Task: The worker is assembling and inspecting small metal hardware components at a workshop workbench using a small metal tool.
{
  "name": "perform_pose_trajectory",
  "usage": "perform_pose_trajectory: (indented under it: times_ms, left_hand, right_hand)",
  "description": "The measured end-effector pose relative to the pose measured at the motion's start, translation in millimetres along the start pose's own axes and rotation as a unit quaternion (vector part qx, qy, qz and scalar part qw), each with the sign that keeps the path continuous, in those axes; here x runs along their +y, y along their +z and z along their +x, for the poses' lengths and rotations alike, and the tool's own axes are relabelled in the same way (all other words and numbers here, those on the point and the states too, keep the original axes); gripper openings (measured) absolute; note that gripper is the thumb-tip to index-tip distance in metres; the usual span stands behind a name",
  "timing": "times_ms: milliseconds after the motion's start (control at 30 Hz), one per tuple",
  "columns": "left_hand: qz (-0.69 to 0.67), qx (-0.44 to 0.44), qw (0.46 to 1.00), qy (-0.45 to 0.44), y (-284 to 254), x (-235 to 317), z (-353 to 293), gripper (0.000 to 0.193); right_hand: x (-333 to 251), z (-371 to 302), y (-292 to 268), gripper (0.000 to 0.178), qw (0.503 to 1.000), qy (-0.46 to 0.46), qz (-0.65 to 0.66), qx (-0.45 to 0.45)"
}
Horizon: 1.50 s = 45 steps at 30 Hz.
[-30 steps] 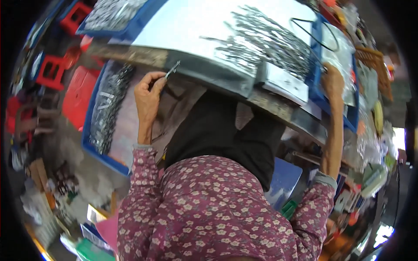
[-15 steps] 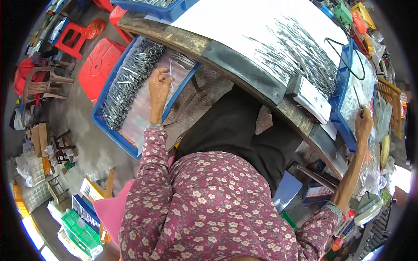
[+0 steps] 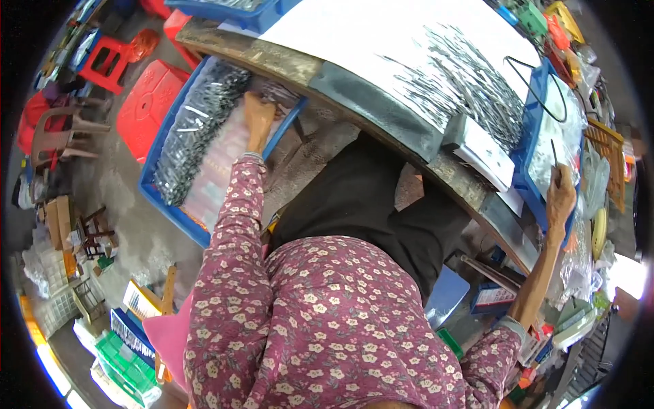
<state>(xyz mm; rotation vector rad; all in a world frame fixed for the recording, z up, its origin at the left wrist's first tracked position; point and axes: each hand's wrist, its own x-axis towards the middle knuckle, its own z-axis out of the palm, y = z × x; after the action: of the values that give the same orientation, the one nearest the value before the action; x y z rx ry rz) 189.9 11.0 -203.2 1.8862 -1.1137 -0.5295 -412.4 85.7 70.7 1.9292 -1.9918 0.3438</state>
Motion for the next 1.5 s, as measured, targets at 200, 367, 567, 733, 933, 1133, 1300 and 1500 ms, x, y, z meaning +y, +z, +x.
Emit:
perform_pose_trajectory:
  times_ms: [200, 367, 567, 733, 933, 1133, 1300, 1500]
  left_hand:
    - [0.041, 0.008, 0.997, 0.062, 19.1, -23.9, 18.8, 0.042]
    - [0.072, 0.049, 0.980, 0.179, 15.6, -47.4, 25.1, 0.018]
    - [-0.165, 0.008, 0.986, -0.022, -27.7, 70.4, -41.6, 0.018]
    - [-0.165, 0.038, 0.970, 0.174, -38.4, 156.2, -69.1, 0.017]
    - [0.025, -0.131, 0.910, 0.393, 3.8, 248.3, -45.9, 0.018]
    - [0.118, -0.162, 0.870, 0.451, 45.8, 239.7, -17.2, 0.017]
    - [0.127, -0.158, 0.853, 0.480, 51.9, 241.5, -12.2, 0.008]
    - [0.143, -0.123, 0.857, 0.479, 50.1, 240.1, -16.0, 0.007]
  right_hand:
    - [-1.4, -2.4, 7.7, 0.013, 0.984, 0.069, 0.163, 0.017]
    - [-31.8, 0.7, 5.0, 0.011, 0.989, 0.094, 0.108, -0.029]
    - [-39.6, -7.0, -4.9, 0.013, 0.996, 0.075, 0.053, -0.008]
    - [-39.8, -8.7, -3.3, 0.012, 0.999, 0.039, -0.021, 0.002]
    - [-36.4, -11.4, -1.4, 0.014, 0.995, 0.080, 0.051, 0.033]
    - [-37.2, -13.0, -14.9, 0.019, 0.922, 0.212, 0.318, 0.056]
    - [-31.9, -18.2, -27.5, 0.017, 0.872, 0.247, 0.423, 0.031]
    - [-26.2, -23.4, -27.8, 0.015, 0.821, 0.253, 0.512, 0.007]
